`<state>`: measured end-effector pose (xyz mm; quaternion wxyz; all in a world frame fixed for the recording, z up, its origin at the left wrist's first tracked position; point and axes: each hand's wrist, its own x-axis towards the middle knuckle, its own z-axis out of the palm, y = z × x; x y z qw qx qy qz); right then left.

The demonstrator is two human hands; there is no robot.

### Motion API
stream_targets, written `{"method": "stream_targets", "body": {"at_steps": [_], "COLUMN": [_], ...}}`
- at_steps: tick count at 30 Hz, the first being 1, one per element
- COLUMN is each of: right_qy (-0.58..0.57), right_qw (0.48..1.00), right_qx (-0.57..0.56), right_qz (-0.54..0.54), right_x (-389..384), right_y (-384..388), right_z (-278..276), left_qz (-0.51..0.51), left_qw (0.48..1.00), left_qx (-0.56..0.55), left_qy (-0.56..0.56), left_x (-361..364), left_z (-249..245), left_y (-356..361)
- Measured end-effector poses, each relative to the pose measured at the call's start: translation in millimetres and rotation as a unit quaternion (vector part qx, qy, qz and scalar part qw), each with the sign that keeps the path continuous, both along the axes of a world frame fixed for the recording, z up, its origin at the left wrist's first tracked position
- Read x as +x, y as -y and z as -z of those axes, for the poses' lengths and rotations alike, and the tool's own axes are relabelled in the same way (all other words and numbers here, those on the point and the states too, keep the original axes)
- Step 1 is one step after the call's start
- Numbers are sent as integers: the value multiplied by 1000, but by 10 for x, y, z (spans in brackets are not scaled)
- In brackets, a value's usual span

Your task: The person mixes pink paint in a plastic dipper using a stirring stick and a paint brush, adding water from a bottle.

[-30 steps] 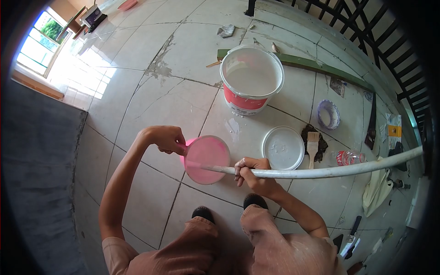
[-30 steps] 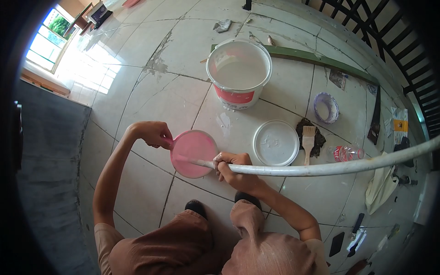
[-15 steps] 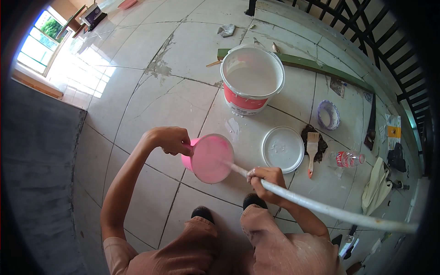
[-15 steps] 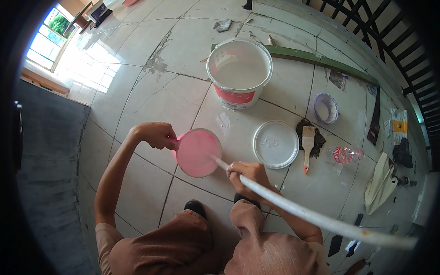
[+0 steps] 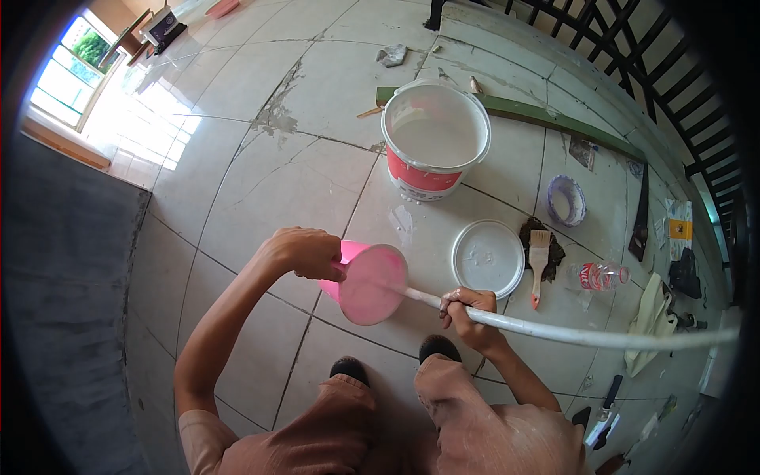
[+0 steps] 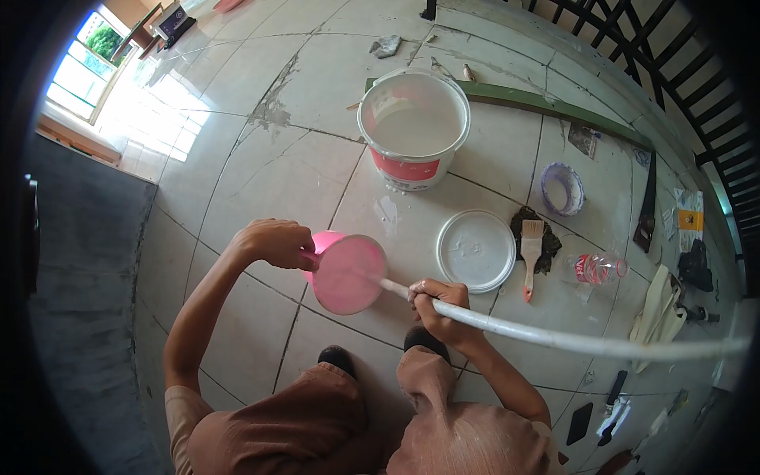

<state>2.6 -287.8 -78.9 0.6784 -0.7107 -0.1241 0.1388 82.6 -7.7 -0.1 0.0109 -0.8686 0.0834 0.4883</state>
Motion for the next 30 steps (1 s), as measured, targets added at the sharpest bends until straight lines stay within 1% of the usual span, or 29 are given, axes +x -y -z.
{"method": "stream_targets", "body": {"at_steps": [1,4,5,8,10,12,15,18,21,25,28,30], "right_qy": [22,151,177,133,19,-88,-173,-169,-95,48,156,143], "right_qw": [999,987,983,990,1000,995,975,978,994,998,984,985], "right_qx": [-34,-51,-54,-44,-1,52,137,119,58,-47,-57,-75], "right_qz": [-1,-7,-4,7,4,3,34,28,-9,-22,-58,-64], "right_x": [0,-42,-75,-185,-237,-289,-260,-192,-61,176,303,333], "right_y": [32,57,70,80,54,47,9,14,48,3,-155,-184], "right_z": [27,153,224,280,127,90,55,121,106,-24,-65,-72], "left_qz": [-2,-13,-18,15,23,28,16,3,-41,-112,-139,-131], "left_qw": [1000,1000,1000,1000,999,999,999,999,995,987,983,984], "left_qx": [-2,-5,-6,-6,-17,-21,-29,-40,-73,-98,-114,-109], "left_qy": [1,-8,-12,-11,-17,-23,-19,-37,-55,-61,-49,-48], "left_x": [8,41,58,116,175,223,229,227,199,140,78,82], "left_z": [-6,-29,-32,-6,22,36,51,49,63,79,78,102], "left_y": [9,51,65,96,76,69,62,-10,-136,-311,-324,-321]}}
